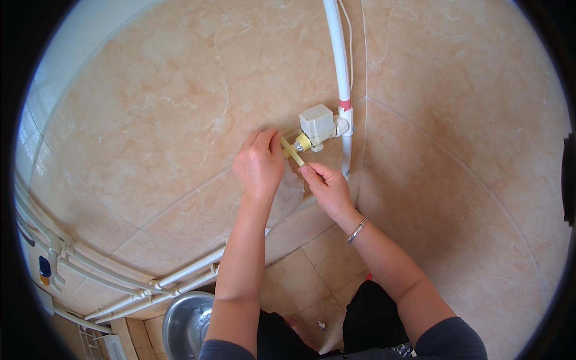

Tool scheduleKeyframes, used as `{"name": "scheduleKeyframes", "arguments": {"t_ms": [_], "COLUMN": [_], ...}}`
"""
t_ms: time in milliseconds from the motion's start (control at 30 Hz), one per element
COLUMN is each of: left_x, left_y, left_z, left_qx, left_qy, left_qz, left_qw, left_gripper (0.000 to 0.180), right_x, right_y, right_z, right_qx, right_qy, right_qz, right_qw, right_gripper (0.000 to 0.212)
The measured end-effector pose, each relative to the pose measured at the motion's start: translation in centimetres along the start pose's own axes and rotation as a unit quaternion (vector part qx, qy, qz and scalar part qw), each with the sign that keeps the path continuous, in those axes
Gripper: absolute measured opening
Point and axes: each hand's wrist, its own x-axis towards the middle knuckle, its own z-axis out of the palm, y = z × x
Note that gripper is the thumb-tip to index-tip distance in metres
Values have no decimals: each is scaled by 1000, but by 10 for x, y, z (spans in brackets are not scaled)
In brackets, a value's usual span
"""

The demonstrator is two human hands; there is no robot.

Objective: The person applies yellow sealing tape to a pipe joint on the wall and later wraps a different pipe joint near the floor with a piece of foil.

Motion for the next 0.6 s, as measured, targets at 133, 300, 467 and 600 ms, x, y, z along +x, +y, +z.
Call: {"name": "scheduleKeyframes", "arguments": {"t_ms": [133,300,467,600], "left_x": [-5,-6,-6,-10], "left_y": [-8,-7,-5,-12], "left_z": [3,-1,-5,-2], "left_qx": [-15,-40,-42,-33], "left_qy": [5,-1,8,21], "left_qz": [-3,-25,-40,-11], "left_qw": [1000,999,998,999], "left_gripper": [5,6,6,6], "right_x": [-1,-4,-7,-7], "right_y": [-1,-9,-10,-9], "right_z": [2,-1,3,3], "right_qx": [-28,-50,-48,-77], "right_qy": [6,0,16,12], "right_qz": [-5,-9,-32,-25], "right_qw": [1000,999,998,997], "right_gripper": [29,29,27,26]}}
